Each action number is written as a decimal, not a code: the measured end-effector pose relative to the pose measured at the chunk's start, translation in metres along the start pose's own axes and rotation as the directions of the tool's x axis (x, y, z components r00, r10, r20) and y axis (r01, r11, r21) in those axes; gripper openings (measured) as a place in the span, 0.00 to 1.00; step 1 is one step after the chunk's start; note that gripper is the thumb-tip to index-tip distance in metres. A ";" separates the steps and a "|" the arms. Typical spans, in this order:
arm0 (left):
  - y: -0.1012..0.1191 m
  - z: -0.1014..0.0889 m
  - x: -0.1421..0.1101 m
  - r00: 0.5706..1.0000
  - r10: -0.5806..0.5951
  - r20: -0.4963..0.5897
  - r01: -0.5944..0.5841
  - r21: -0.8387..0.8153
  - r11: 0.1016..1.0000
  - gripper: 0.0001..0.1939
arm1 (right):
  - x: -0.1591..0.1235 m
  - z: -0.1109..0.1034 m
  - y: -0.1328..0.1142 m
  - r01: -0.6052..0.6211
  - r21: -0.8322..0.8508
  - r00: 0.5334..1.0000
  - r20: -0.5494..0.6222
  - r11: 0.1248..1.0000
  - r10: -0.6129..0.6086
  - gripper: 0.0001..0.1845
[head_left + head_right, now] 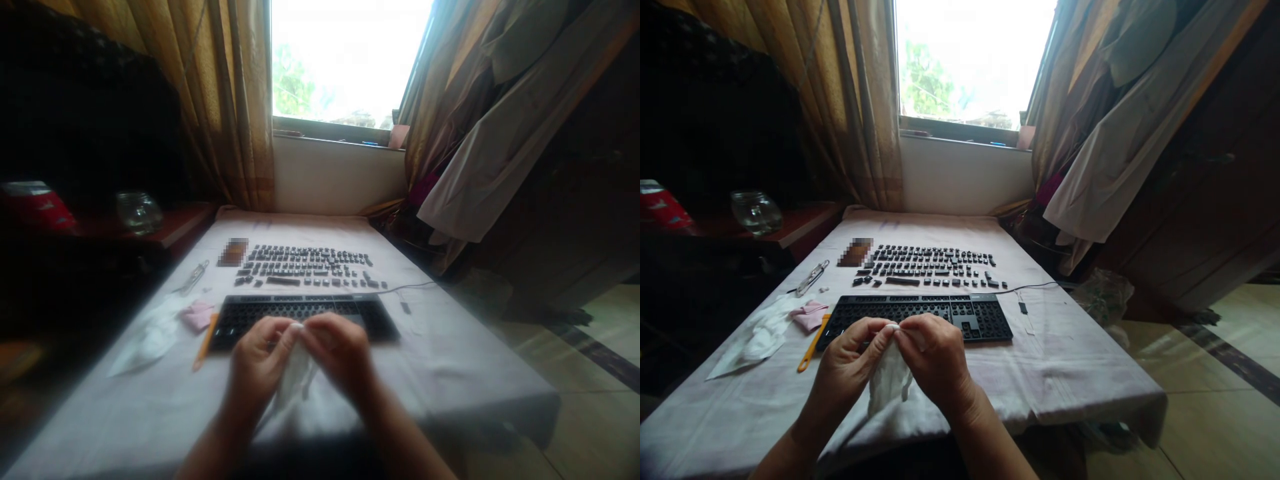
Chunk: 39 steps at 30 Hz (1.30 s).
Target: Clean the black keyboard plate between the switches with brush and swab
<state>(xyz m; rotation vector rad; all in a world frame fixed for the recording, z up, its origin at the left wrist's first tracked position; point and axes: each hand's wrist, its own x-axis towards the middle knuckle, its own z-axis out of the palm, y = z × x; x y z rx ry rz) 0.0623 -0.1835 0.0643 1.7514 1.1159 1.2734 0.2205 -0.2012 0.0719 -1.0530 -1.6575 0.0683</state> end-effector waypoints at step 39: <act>-0.006 -0.004 0.004 0.977 -0.200 0.070 0.209 -0.163 0.964 0.22 | -0.014 0.019 0.013 -0.327 0.376 0.945 0.130 0.867 0.300 0.21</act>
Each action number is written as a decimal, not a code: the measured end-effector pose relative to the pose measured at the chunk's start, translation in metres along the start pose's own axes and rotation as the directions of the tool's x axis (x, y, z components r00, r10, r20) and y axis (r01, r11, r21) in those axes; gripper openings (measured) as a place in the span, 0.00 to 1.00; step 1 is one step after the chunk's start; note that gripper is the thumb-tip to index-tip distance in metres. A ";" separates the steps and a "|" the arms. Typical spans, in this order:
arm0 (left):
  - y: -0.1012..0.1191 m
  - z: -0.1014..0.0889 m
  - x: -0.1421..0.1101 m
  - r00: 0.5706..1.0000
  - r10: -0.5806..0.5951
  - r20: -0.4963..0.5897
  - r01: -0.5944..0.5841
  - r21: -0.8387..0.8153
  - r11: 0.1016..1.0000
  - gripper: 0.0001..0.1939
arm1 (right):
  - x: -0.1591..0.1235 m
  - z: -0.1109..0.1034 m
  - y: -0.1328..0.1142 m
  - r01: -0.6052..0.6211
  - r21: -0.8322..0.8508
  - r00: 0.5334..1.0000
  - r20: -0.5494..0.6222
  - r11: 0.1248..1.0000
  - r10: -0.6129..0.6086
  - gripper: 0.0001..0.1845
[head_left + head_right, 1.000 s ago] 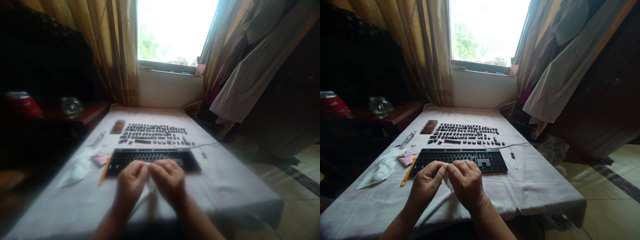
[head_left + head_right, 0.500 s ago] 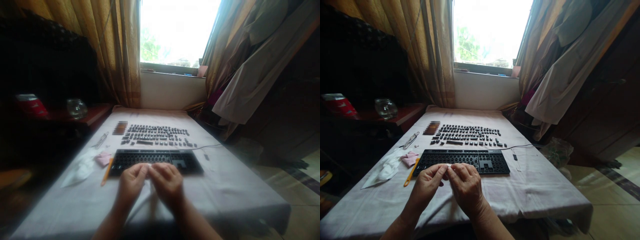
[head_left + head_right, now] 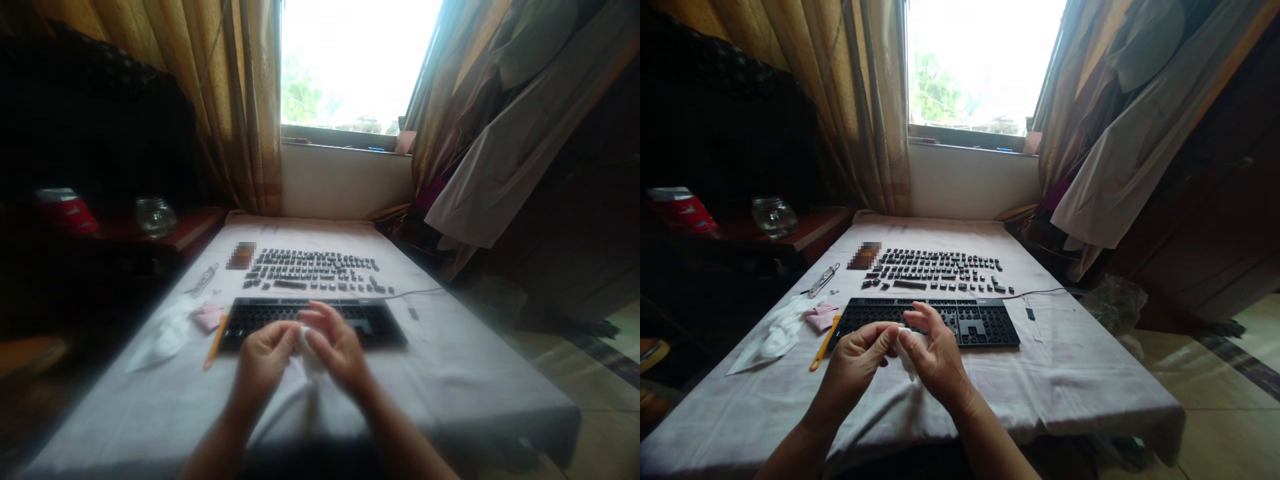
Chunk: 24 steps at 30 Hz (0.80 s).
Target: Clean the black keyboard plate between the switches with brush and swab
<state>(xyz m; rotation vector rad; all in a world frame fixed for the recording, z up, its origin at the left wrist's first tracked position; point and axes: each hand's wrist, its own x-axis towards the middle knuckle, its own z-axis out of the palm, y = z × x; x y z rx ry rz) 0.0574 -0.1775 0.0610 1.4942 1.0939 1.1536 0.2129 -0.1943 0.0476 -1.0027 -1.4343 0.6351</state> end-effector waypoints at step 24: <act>0.001 0.010 -0.006 0.998 0.053 -0.019 -0.055 -0.099 0.994 0.11 | -0.019 0.000 -0.004 0.220 -0.221 0.968 -0.070 0.950 -0.241 0.07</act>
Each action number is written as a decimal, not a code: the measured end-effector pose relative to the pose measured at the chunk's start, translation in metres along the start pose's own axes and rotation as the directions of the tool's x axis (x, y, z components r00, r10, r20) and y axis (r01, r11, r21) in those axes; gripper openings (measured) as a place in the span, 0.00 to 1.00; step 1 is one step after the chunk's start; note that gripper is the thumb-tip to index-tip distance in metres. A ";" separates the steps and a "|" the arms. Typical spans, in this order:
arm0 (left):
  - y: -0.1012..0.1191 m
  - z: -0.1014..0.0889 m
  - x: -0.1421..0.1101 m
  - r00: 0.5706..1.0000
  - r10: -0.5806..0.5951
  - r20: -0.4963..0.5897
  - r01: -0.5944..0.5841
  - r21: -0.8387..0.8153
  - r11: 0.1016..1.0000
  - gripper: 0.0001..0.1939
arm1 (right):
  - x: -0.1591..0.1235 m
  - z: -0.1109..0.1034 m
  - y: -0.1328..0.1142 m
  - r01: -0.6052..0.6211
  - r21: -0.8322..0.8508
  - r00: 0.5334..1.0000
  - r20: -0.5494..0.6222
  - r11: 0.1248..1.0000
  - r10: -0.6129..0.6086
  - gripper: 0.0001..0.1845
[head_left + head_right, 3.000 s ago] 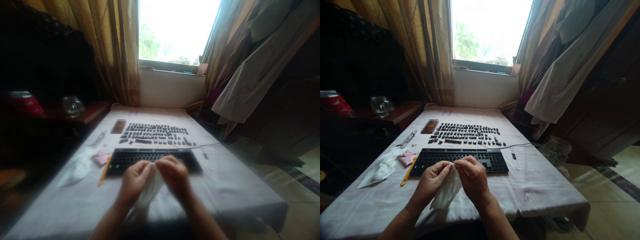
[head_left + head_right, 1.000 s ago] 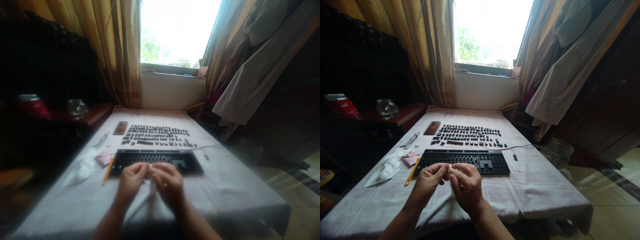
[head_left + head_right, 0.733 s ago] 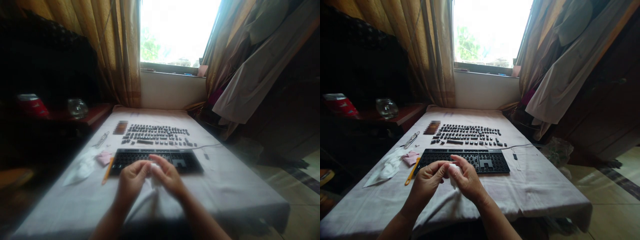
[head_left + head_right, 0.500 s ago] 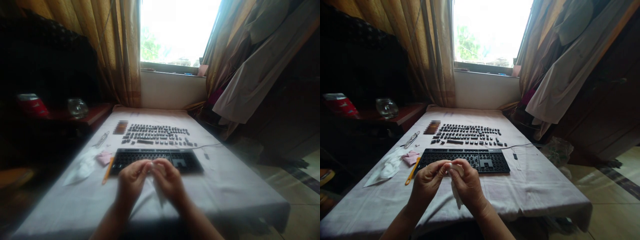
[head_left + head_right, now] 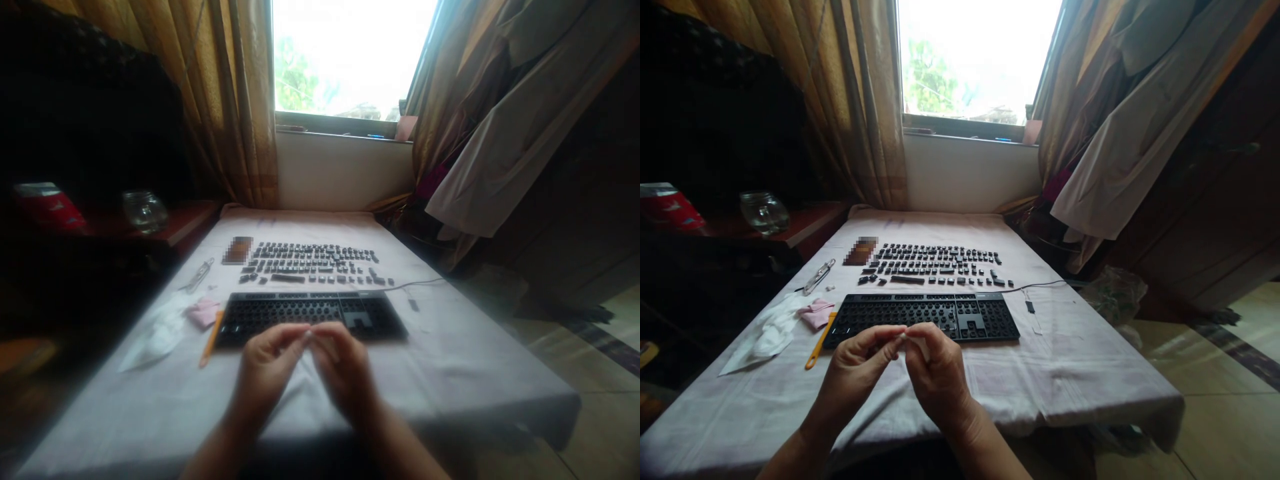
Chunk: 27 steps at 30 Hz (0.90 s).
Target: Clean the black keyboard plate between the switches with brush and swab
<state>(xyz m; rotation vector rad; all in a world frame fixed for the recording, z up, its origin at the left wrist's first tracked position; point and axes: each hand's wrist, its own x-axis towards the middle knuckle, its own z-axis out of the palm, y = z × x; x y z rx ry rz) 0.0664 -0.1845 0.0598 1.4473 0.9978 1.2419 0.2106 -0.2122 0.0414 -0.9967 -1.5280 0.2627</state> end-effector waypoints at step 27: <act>-0.028 0.057 -0.017 0.785 -0.420 0.455 0.447 0.052 0.893 0.25 | -0.001 -0.012 0.026 -0.390 0.453 0.807 -0.251 0.802 0.534 0.07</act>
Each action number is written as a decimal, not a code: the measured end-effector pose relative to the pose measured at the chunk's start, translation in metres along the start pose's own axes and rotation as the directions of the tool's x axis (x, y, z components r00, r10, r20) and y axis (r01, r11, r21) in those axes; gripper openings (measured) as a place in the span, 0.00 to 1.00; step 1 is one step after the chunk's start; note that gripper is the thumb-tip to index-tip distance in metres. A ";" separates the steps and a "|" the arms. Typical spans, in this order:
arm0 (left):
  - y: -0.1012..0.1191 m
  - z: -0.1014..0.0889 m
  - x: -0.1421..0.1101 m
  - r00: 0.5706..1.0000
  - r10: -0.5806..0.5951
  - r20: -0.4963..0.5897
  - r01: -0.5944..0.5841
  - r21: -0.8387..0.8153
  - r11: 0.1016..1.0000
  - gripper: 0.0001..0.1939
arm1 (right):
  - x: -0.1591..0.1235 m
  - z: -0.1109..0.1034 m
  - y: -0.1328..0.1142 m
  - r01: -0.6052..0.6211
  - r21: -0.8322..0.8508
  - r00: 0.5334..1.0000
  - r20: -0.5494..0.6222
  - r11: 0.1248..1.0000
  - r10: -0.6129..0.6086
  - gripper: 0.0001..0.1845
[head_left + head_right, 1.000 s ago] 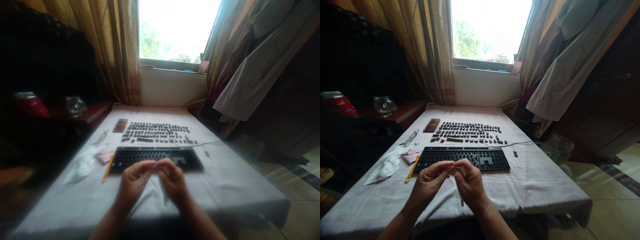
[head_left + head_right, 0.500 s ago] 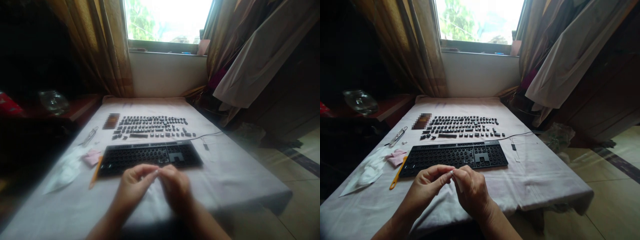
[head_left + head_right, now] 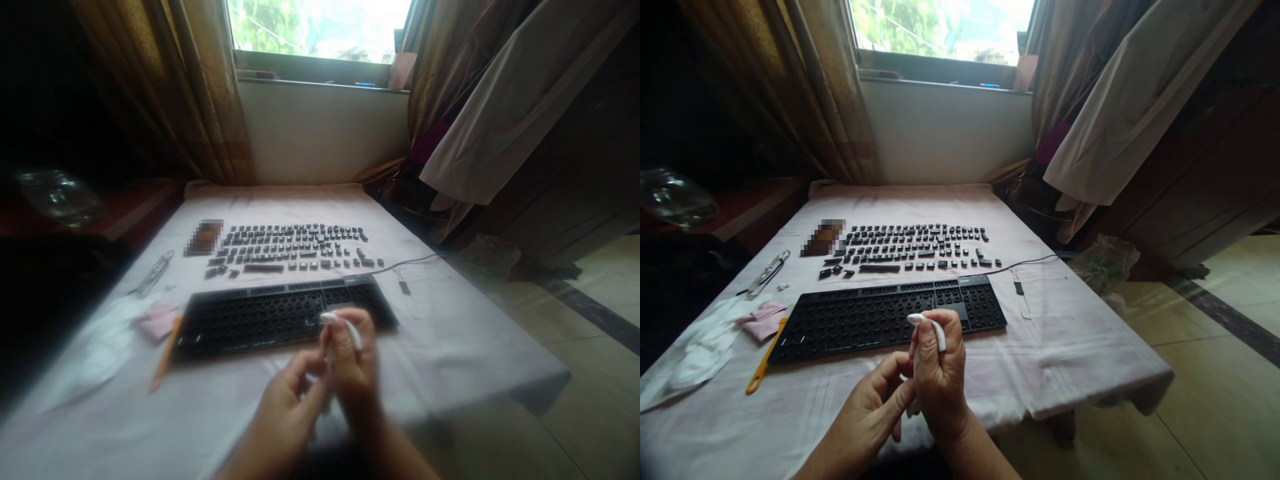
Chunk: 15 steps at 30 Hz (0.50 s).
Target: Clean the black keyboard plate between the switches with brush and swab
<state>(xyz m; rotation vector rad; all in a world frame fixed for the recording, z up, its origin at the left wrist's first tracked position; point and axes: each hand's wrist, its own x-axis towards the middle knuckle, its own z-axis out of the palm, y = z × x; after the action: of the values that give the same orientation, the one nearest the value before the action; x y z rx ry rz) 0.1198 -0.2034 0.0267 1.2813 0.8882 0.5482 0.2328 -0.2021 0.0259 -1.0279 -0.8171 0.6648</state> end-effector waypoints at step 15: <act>0.016 0.013 -0.017 0.976 -0.013 -0.219 -0.108 -0.531 0.841 0.25 | -0.027 -0.012 0.001 0.503 -0.273 0.857 0.284 0.820 -0.431 0.22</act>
<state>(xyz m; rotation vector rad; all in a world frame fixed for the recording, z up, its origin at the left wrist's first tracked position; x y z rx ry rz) 0.1230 -0.2208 0.0473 0.7332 0.7996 0.9192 0.2281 -0.2284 0.0148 -1.0142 -1.3555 0.2052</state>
